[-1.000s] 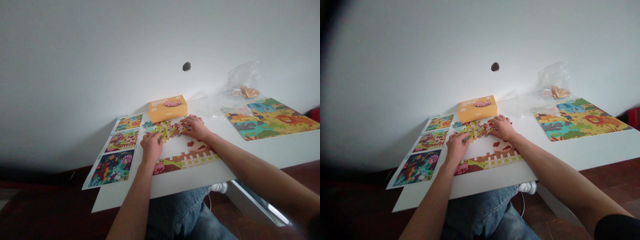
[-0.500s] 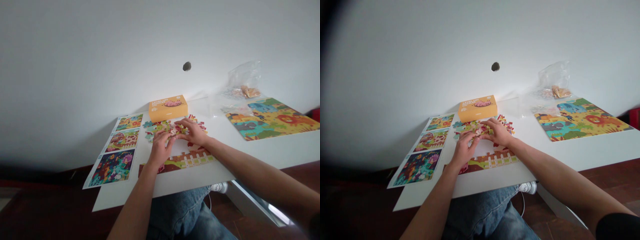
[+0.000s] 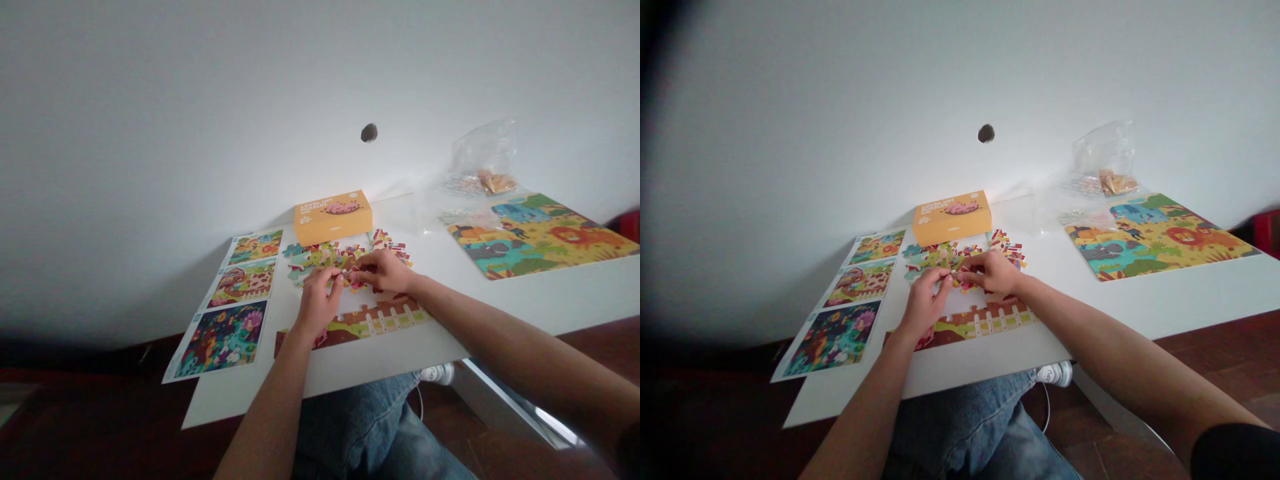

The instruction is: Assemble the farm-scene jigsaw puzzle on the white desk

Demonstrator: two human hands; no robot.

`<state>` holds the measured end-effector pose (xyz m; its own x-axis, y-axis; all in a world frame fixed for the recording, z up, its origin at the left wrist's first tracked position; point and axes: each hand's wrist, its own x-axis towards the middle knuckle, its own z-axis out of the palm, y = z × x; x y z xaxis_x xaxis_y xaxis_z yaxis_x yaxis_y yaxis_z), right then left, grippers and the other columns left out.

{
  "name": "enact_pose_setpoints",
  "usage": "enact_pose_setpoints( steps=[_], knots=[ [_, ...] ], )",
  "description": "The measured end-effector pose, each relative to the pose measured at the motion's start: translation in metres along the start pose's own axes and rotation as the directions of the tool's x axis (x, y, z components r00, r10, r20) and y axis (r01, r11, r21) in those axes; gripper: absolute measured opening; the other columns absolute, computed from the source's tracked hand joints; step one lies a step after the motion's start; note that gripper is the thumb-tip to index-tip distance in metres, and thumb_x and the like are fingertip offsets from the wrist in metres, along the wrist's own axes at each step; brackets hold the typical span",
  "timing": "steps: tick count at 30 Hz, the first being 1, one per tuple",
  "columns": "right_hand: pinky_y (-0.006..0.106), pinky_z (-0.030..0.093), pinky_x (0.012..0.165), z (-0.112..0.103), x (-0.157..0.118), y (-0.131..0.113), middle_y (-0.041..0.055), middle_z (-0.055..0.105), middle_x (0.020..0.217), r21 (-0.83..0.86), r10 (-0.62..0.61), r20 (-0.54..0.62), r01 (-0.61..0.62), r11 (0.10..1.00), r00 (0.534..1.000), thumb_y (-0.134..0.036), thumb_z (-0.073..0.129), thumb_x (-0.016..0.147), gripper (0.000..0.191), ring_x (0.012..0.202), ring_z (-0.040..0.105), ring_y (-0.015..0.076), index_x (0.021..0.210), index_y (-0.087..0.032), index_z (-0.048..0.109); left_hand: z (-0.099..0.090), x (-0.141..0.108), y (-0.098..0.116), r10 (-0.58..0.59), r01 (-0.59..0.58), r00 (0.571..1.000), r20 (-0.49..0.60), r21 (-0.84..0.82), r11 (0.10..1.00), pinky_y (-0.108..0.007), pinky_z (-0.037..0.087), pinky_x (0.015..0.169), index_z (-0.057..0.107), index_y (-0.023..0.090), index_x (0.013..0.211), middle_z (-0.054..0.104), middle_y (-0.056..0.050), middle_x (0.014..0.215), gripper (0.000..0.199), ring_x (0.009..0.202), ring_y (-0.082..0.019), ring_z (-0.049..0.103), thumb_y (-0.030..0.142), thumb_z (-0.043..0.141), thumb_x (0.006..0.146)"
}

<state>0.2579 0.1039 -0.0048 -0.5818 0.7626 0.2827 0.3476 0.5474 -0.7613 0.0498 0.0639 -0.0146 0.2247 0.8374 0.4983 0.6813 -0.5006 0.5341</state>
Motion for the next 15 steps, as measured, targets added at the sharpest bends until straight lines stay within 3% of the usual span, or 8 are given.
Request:
enact_pose_setpoints(
  steps=[4, 8, 15],
  knots=[
    [0.021, 0.034, 0.049, -0.001, -0.001, 0.001, -0.0036, 0.058, 0.057, 0.154, 0.053, 0.041, -0.058, 0.986, 0.998, -0.041, 0.066, 0.082, 0.033, 0.048, 0.048, 0.0085, 0.099, -0.013, 0.069, 0.001, -0.001, 0.001, 0.000, 0.001, 0.998, 0.061, -0.016, 1.000, -0.034, 0.049, 0.084, 0.070, 0.021, 0.095, 0.071, -0.004, 0.091, 0.015, 0.089, -0.020, 0.063, 0.027, 0.056, 0.092],
    [0.021, 0.040, 0.049, -0.005, -0.002, 0.005, -0.0009, 0.063, 0.060, 0.219, 0.158, 0.109, -0.179, 0.959, 0.981, -0.037, 0.067, 0.079, 0.024, 0.047, 0.055, 0.0100, 0.082, -0.013, 0.066, 0.000, -0.001, 0.003, -0.034, 0.036, 0.995, 0.094, -0.021, 0.999, -0.035, 0.049, 0.086, 0.071, 0.023, 0.098, 0.072, -0.004, 0.094, 0.015, 0.093, -0.021, 0.063, 0.028, 0.059, 0.090],
    [0.021, 0.038, 0.048, -0.008, -0.001, 0.014, 0.0011, 0.066, 0.059, 0.110, 0.226, 0.145, -0.243, 0.964, 0.963, -0.035, 0.067, 0.076, 0.021, 0.049, 0.058, 0.0120, 0.074, -0.014, 0.065, -0.004, -0.002, 0.006, -0.017, 0.013, 0.981, 0.195, 0.021, 1.000, -0.038, 0.046, 0.090, 0.072, 0.024, 0.092, 0.073, -0.001, 0.092, 0.009, 0.097, -0.022, 0.061, 0.027, 0.066, 0.086]
  ],
)
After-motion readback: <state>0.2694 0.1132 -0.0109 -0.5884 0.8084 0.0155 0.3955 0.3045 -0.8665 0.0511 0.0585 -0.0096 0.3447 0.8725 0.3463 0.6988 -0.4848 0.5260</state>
